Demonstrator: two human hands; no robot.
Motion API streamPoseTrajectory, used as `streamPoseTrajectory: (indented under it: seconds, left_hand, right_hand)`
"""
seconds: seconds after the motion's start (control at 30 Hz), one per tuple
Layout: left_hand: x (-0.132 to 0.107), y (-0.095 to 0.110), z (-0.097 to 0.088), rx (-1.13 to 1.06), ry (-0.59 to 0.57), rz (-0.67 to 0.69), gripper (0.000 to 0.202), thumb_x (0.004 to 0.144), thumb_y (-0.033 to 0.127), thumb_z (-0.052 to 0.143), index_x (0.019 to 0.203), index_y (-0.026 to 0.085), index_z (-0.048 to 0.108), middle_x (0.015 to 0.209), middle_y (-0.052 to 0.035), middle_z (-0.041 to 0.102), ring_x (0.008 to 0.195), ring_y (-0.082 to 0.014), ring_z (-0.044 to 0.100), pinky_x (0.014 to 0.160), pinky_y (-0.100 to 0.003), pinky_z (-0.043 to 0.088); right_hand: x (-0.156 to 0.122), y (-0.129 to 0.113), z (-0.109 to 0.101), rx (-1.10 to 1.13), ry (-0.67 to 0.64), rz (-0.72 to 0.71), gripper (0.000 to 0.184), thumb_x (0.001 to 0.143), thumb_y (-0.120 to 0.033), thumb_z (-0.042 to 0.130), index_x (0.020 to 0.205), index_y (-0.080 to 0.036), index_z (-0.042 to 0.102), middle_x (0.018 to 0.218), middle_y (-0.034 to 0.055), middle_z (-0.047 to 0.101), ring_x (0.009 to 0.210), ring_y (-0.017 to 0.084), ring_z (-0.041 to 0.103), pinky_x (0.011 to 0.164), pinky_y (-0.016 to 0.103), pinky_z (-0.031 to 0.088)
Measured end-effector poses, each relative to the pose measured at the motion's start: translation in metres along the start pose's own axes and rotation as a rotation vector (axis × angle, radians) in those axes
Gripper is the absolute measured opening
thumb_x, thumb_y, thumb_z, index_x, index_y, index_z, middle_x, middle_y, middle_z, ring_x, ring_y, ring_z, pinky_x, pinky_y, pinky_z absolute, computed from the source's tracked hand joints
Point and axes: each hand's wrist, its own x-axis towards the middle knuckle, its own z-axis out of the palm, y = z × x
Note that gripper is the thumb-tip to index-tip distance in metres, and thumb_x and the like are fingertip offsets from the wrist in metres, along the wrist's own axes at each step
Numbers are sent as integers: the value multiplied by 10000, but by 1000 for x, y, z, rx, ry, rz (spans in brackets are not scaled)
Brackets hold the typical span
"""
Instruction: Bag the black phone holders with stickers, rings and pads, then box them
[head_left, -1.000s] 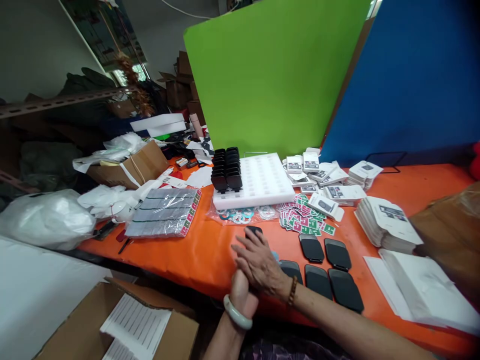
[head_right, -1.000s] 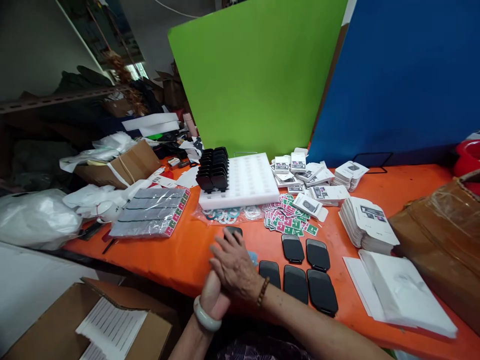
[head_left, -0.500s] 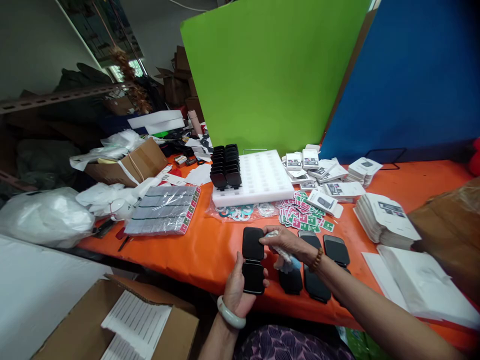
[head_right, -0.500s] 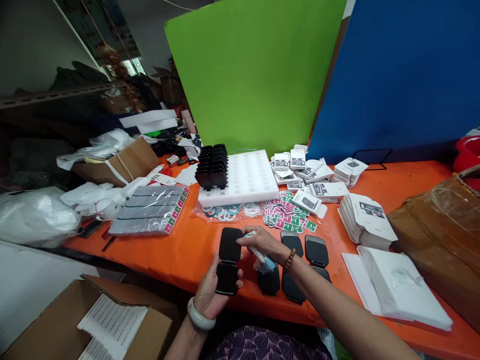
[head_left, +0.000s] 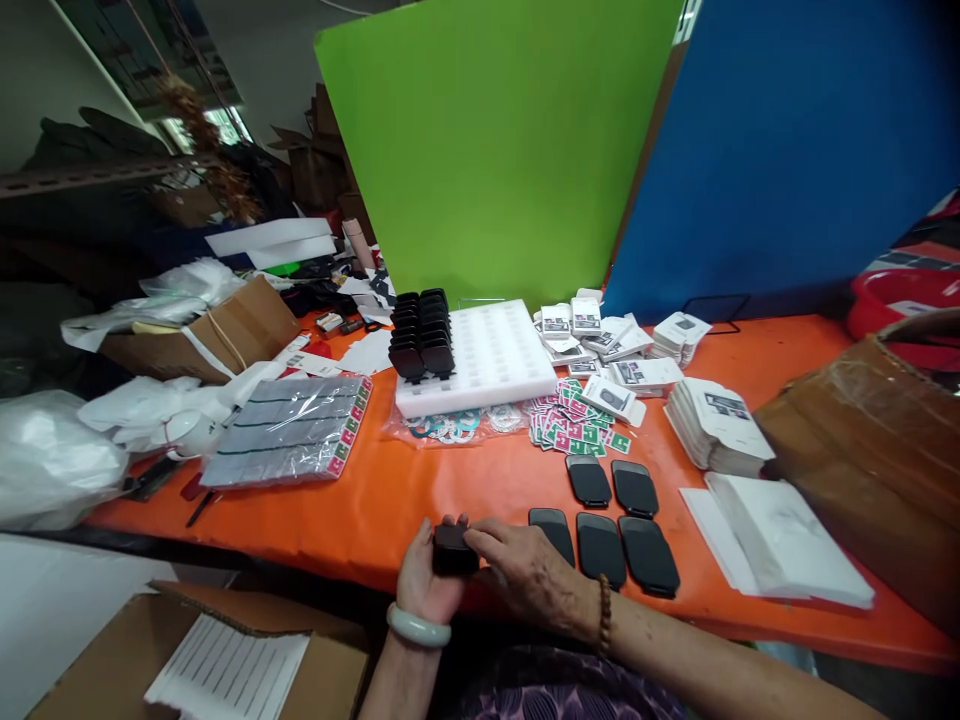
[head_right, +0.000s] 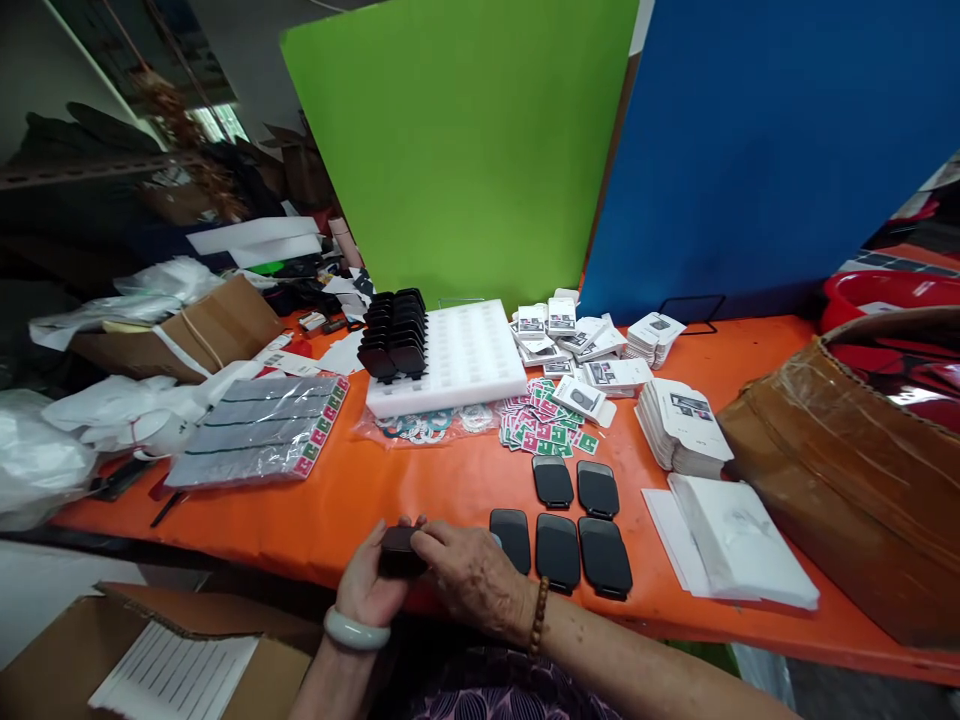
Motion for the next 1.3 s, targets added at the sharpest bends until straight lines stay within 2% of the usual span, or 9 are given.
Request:
streamPoseTrajectory:
  seconds: [0.23, 0.33, 0.43, 0.53, 0.63, 0.9, 1.03, 1.13, 1.3]
  left_hand:
    - [-2, -19, 12, -1, -141, 17, 387, 957, 188, 343, 670, 133, 597, 662, -44, 646, 647, -138, 628, 665, -288, 521]
    - [5, -32, 10, 155, -227, 21, 178, 907, 244, 499, 832, 146, 627, 839, -50, 666, 742, -151, 622, 718, -300, 495]
    - [17, -37, 2, 408, -197, 245, 169, 762, 281, 703, 854, 170, 616, 877, -21, 622, 771, -125, 578, 712, -240, 443]
    - [32, -36, -5, 686, -149, 532, 307, 677, 357, 758, 900, 186, 634, 903, -18, 594, 808, -130, 542, 736, -232, 416]
    - [45, -38, -9, 907, -134, 647, 344, 664, 410, 729, 896, 169, 649, 899, -48, 603, 816, -165, 545, 761, -272, 422]
    - [58, -44, -14, 1075, -85, 800, 271, 674, 379, 666, 843, 168, 658, 887, -82, 605, 838, -211, 572, 783, -340, 463]
    - [61, -41, -19, 1064, -80, 788, 270, 676, 387, 658, 832, 167, 656, 915, -99, 620, 851, -222, 588, 783, -351, 477]
    - [64, -39, -26, 1026, -92, 765, 315, 675, 420, 652, 845, 155, 645, 941, -117, 623, 888, -236, 605, 809, -361, 488]
    - [67, -36, -41, 974, -111, 753, 340, 686, 445, 654, 854, 151, 630, 913, -115, 627, 878, -227, 624, 802, -338, 506]
  right_hand:
    - [1, 15, -18, 144, 52, 98, 281, 879, -186, 459, 1148, -171, 540, 969, 99, 671, 814, 196, 636, 675, 291, 475]
    - [8, 48, -41, 385, 161, 334, 215, 853, -225, 503, 1038, -192, 607, 915, 61, 683, 802, 186, 635, 720, 295, 484]
    - [12, 94, -67, 481, 101, 529, 240, 795, -275, 560, 1005, -188, 638, 796, 22, 659, 693, 169, 606, 650, 288, 476]
    - [12, 134, -79, 345, -14, 644, 299, 771, -253, 550, 1046, -169, 634, 755, 0, 631, 635, 142, 568, 600, 259, 448]
    - [10, 153, -73, 134, -82, 709, 308, 746, -207, 559, 1035, -159, 651, 756, 8, 640, 673, 152, 573, 632, 259, 436]
    - [15, 141, -67, -188, -120, 658, 291, 789, -178, 584, 1068, -131, 657, 980, 144, 693, 957, 275, 614, 796, 329, 404]
    - [63, 126, -79, -279, -74, 546, 215, 845, -229, 561, 1020, -169, 671, 951, 118, 708, 957, 257, 631, 804, 311, 403]
    - [126, 116, -85, -303, 9, 453, 234, 877, -325, 549, 1045, -199, 650, 956, 90, 707, 943, 237, 630, 786, 298, 414]
    - [223, 114, -79, -306, 116, 393, 295, 864, -307, 570, 1133, -187, 593, 1101, 107, 663, 949, 228, 609, 752, 296, 429]
